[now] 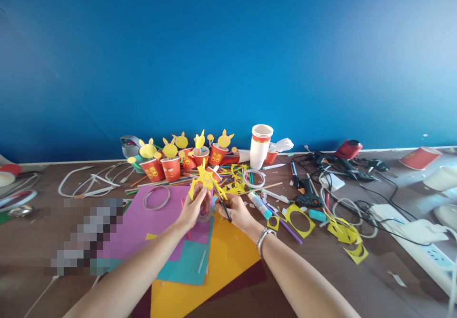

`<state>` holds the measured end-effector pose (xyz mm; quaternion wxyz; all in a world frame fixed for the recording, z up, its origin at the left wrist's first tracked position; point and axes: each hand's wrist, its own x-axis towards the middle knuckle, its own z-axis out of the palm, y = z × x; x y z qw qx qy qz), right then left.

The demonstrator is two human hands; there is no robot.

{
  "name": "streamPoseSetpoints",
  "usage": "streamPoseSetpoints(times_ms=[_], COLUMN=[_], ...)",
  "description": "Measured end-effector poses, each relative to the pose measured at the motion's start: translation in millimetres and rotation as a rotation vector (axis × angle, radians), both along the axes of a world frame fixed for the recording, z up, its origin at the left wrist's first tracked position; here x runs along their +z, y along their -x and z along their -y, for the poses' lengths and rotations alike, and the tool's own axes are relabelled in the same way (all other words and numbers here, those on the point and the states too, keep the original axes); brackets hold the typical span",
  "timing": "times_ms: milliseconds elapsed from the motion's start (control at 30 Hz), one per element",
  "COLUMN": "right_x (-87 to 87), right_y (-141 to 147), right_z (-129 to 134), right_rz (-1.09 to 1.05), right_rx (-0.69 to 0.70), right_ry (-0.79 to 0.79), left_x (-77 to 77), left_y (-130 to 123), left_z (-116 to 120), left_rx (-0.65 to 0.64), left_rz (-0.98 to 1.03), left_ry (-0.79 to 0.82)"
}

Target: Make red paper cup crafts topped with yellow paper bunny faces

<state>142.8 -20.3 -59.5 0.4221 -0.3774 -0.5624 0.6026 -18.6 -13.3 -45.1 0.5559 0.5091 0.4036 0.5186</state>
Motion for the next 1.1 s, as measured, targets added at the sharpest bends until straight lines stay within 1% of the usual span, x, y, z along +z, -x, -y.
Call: streamPoseSetpoints(times_ms=[133,267,467,667,900,1100], right_x=[0.1,2.9,10.4,3.0,-4.0,-6.8], right_y=[0,1,2,3,5,6], right_z=[0,3,7,6,4,3], right_rz=[0.042,0.008,-0.033,-0.043,-0.071,-0.072], right_rx=[-0.003,-0.015,0.005,0.041,0.033,0.035], right_ry=[-0.008,0.01,0.016,0.025,0.008,0.003], left_x=[1.6,2.8,4.6,3.4,-1.3,-3.4], left_y=[-2,-3,-3,-3,-3,-3], left_z=[1,2,2,1,-1,-2], left_rx=[0.048,0.09,0.054,0.058,0.034,0.035], left_rz=[0.045,0.079,0.035,0.051,0.035,0.036], left_ry=[0.001,0.008,0.041,0.048,0.045,0.04])
